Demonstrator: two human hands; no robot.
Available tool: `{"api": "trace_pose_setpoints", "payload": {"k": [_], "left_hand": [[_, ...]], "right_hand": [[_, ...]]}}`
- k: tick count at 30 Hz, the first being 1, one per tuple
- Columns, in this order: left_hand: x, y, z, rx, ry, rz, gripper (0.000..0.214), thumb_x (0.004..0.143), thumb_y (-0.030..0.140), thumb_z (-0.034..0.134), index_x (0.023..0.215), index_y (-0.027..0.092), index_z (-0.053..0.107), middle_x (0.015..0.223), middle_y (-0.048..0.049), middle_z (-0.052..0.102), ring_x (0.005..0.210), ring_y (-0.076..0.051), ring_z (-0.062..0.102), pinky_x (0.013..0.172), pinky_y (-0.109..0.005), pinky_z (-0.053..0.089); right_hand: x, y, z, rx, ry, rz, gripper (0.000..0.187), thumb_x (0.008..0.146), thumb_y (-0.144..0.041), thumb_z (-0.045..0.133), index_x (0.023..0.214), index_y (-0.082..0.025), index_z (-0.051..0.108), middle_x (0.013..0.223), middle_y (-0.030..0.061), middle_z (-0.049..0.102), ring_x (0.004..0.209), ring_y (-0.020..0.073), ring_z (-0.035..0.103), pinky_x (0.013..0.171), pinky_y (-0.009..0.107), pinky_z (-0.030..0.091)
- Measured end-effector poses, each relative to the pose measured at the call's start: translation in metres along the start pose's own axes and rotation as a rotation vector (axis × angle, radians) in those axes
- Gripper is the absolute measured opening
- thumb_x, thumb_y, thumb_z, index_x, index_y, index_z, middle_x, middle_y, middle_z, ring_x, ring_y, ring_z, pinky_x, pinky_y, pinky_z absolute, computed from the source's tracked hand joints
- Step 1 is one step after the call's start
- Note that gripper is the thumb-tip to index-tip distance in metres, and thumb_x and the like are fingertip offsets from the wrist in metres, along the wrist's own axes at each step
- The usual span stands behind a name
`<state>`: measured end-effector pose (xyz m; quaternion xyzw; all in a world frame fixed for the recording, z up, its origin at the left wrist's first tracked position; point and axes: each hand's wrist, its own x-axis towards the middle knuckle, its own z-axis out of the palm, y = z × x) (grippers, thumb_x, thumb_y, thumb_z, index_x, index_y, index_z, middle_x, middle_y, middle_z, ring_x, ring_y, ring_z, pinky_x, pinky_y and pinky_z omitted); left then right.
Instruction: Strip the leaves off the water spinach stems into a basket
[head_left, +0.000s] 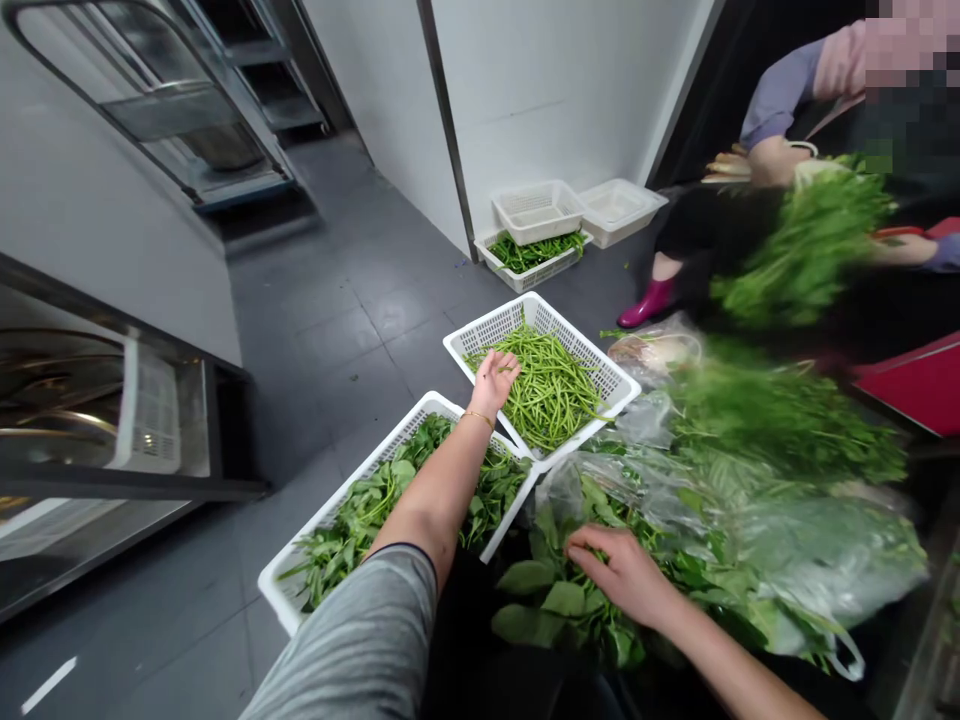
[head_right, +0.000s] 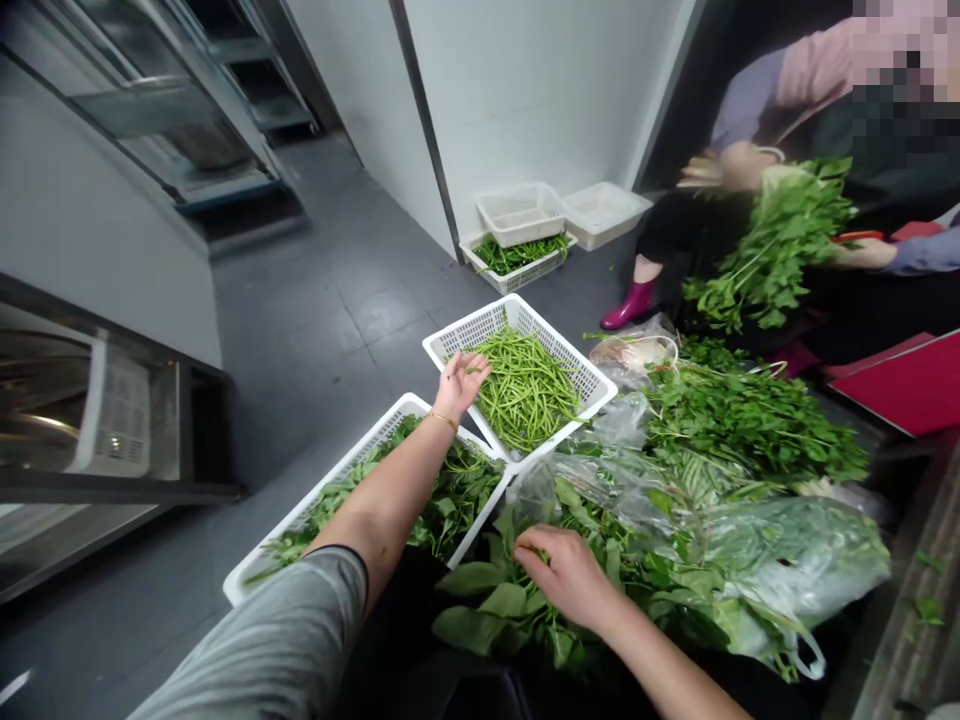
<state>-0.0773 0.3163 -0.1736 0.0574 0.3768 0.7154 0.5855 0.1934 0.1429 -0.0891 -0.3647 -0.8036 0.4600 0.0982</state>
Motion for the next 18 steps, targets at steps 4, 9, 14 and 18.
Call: {"api": "trace_pose_setpoints", "payload": {"k": [4,9,14,18], "left_hand": [[0.001,0.003,0.016,0.3,-0.152,-0.004,0.028,0.083,0.037,0.056,0.102,0.018,0.064,0.128,-0.0132,0.054,0.128,-0.031,0.039,0.08,-0.038,0.053],[-0.045,0.033,-0.008,0.72,-0.135,0.182,0.035,0.067,0.028,0.073,0.1,0.017,0.069,0.116,-0.0117,0.062,0.114,-0.032,0.051,0.071,-0.032,0.055],[-0.162,0.089,-0.102,0.721,0.183,0.553,0.047,0.082,0.051,0.05,0.114,0.019,0.063,0.126,-0.0124,0.058,0.122,-0.029,0.048,0.087,-0.038,0.049],[-0.266,0.117,-0.155,0.946,0.452,0.879,0.059,0.085,0.058,0.038,0.134,0.025,0.046,0.142,-0.0095,0.044,0.133,-0.027,0.036,0.103,-0.042,0.036]], "right_hand": [[-0.007,-0.003,0.002,-0.022,-0.004,-0.015,0.024,0.091,-0.031,0.044,0.079,-0.02,0.063,0.075,0.0021,0.065,0.071,0.0151,0.062,0.065,0.024,0.044],[0.028,-0.006,-0.008,-0.018,0.166,-0.042,0.021,0.09,-0.031,0.047,0.083,-0.02,0.063,0.081,0.0029,0.067,0.076,0.0159,0.062,0.071,0.025,0.045],[0.123,-0.031,0.02,0.055,0.325,-0.257,0.021,0.091,-0.032,0.046,0.087,-0.02,0.063,0.087,0.0045,0.066,0.084,0.0168,0.061,0.079,0.027,0.045],[0.174,-0.066,0.086,0.035,0.097,-0.466,0.02,0.091,-0.028,0.046,0.084,-0.018,0.062,0.084,0.0055,0.063,0.084,0.0166,0.059,0.079,0.026,0.044]]}}
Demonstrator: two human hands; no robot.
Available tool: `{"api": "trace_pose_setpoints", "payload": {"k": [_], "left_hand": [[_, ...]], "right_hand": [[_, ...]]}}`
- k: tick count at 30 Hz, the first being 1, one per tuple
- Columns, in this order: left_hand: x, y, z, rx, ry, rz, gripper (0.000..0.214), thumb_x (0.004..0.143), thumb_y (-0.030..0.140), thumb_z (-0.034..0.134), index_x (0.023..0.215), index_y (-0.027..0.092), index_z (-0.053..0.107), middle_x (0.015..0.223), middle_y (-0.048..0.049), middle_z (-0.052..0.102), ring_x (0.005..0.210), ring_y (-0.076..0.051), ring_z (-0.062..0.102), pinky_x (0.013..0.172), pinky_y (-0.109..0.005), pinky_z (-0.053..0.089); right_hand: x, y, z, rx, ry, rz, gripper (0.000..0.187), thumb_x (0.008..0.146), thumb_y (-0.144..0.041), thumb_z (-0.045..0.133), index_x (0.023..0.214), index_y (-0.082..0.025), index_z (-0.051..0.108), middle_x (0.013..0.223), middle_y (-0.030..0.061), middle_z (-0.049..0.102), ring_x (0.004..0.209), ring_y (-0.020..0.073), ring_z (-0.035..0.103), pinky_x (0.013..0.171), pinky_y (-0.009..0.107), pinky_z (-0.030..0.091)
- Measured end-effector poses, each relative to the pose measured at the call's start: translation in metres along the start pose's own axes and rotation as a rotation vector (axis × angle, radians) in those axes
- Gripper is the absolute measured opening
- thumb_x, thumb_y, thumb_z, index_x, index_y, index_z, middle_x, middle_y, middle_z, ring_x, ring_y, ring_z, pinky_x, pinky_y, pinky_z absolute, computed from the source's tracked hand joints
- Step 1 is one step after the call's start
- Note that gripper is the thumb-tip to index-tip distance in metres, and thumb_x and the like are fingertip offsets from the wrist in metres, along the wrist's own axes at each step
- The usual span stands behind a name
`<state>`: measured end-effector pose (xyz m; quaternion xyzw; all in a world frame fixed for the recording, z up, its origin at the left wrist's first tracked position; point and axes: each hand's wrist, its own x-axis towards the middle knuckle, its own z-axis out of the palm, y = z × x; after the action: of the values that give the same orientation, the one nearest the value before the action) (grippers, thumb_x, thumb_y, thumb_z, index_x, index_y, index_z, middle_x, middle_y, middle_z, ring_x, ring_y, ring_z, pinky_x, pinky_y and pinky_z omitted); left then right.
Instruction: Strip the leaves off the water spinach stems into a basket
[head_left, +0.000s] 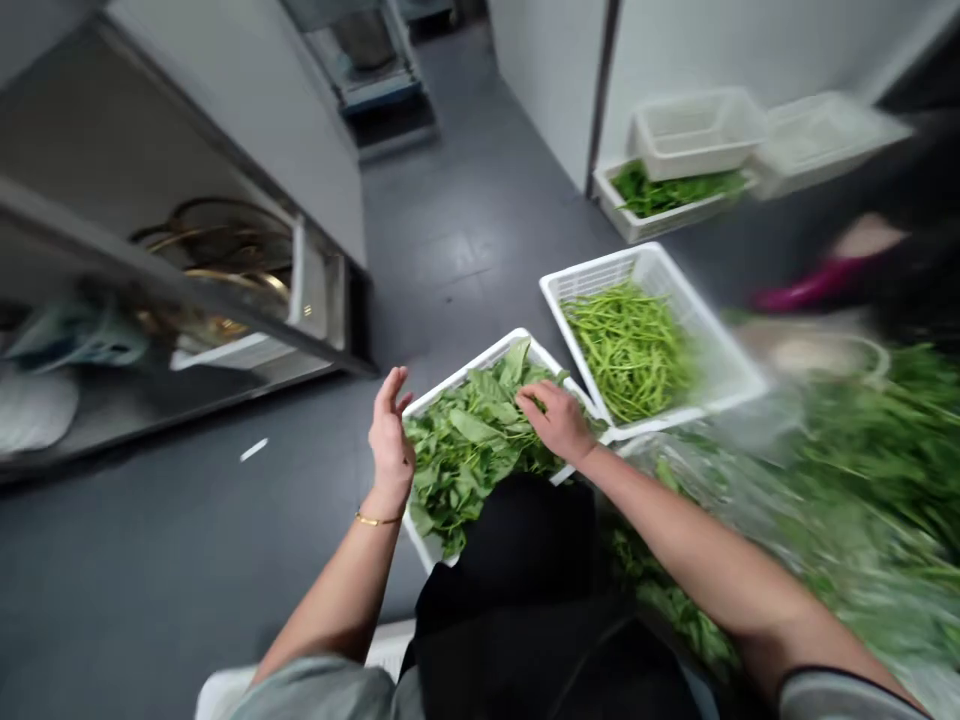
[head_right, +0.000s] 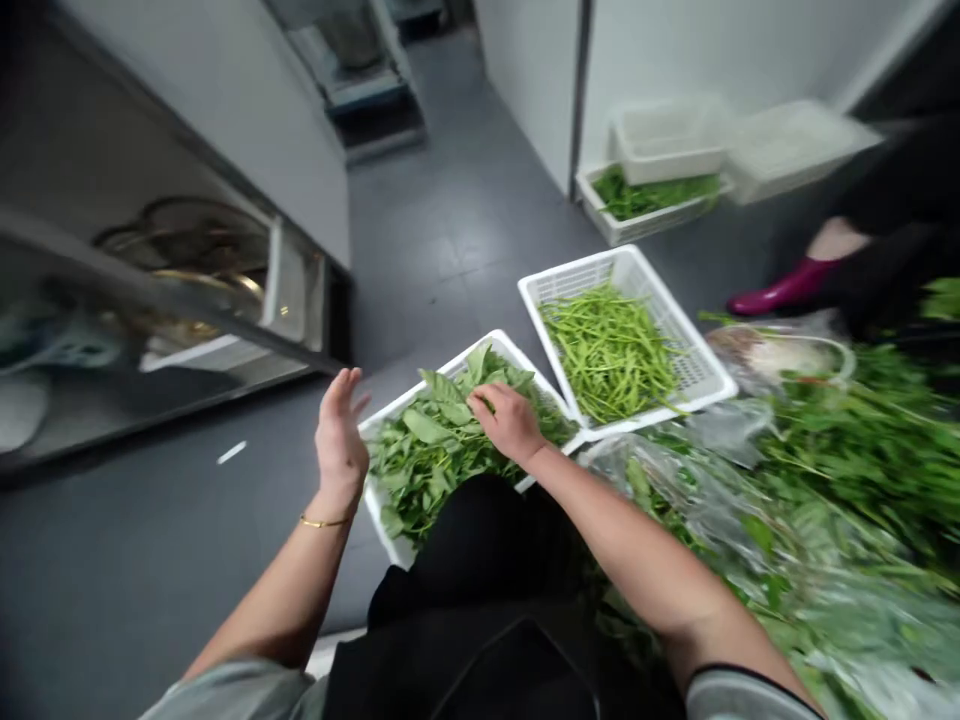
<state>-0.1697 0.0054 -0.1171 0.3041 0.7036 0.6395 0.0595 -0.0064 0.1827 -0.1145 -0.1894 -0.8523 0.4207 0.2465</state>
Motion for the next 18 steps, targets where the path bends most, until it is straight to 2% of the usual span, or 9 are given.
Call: {"api": "trace_pose_setpoints", "payload": {"k": [2,5,8,10,12,14,16,18], "left_hand": [[-0.023,0.005,-0.032,0.193,-0.07,0.017,0.073,0.08,0.065,0.041,0.141,0.024,0.037,0.147,-0.0104,0.035,0.136,-0.03,0.03,0.107,-0.044,0.029],[-0.059,-0.008,-0.052,0.368,-0.219,0.014,0.094,0.073,0.073,0.044,0.147,0.019,0.023,0.153,-0.0146,0.022,0.139,-0.034,0.02,0.11,-0.046,0.022],[-0.093,-0.048,-0.056,0.473,-0.249,-0.038,0.094,0.077,0.069,0.042,0.148,0.015,0.014,0.153,-0.0177,0.016,0.14,-0.034,0.017,0.111,-0.048,0.02],[-0.111,-0.081,-0.054,0.615,-0.34,-0.179,0.092,0.075,0.067,0.048,0.147,0.015,0.021,0.152,-0.0204,0.018,0.139,-0.035,0.016,0.11,-0.051,0.017],[-0.124,-0.112,-0.052,0.758,-0.459,-0.351,0.09,0.071,0.065,0.056,0.142,0.016,0.033,0.15,-0.0218,0.023,0.139,-0.039,0.015,0.108,-0.057,0.014],[-0.131,-0.137,-0.05,0.808,-0.491,-0.455,0.083,0.071,0.06,0.06,0.139,0.018,0.038,0.149,-0.0214,0.024,0.139,-0.039,0.014,0.107,-0.058,0.014],[-0.136,-0.153,-0.045,0.755,-0.438,-0.513,0.071,0.076,0.055,0.057,0.136,0.02,0.043,0.149,-0.0199,0.025,0.139,-0.038,0.015,0.106,-0.057,0.017],[-0.138,-0.163,-0.039,0.68,-0.387,-0.602,0.057,0.079,0.052,0.054,0.127,0.021,0.052,0.147,-0.0199,0.03,0.138,-0.037,0.019,0.105,-0.057,0.019]], "right_hand": [[0.01,-0.011,0.039,0.01,-0.179,-0.084,0.02,0.091,-0.027,0.046,0.085,-0.018,0.063,0.086,0.0054,0.062,0.084,0.016,0.058,0.078,0.025,0.043],[0.012,-0.026,0.087,-0.028,-0.435,-0.139,0.02,0.091,-0.029,0.048,0.091,-0.019,0.065,0.09,0.0053,0.06,0.083,0.0151,0.058,0.077,0.025,0.043],[0.008,-0.035,0.12,-0.097,-0.747,-0.136,0.027,0.086,-0.034,0.055,0.107,-0.019,0.064,0.101,0.0075,0.059,0.086,0.018,0.06,0.078,0.029,0.045],[0.008,-0.036,0.126,-0.12,-0.918,-0.128,0.043,0.08,-0.033,0.063,0.121,-0.02,0.058,0.115,0.0108,0.056,0.093,0.0218,0.06,0.081,0.033,0.046],[0.008,-0.034,0.112,-0.093,-0.942,-0.109,0.053,0.078,-0.03,0.063,0.129,-0.022,0.052,0.128,0.0117,0.051,0.103,0.0241,0.058,0.087,0.037,0.045],[0.008,-0.027,0.078,-0.029,-0.82,-0.048,0.048,0.083,-0.032,0.056,0.13,-0.024,0.051,0.128,0.009,0.053,0.108,0.0228,0.057,0.091,0.038,0.045],[0.001,-0.014,0.026,0.003,-0.61,0.091,0.037,0.087,-0.036,0.049,0.121,-0.024,0.058,0.116,0.0066,0.061,0.101,0.0204,0.06,0.086,0.036,0.047],[-0.02,0.001,-0.034,-0.035,-0.364,0.278,0.029,0.084,-0.04,0.052,0.101,-0.021,0.066,0.098,0.006,0.067,0.086,0.0191,0.063,0.077,0.033,0.049]]}}
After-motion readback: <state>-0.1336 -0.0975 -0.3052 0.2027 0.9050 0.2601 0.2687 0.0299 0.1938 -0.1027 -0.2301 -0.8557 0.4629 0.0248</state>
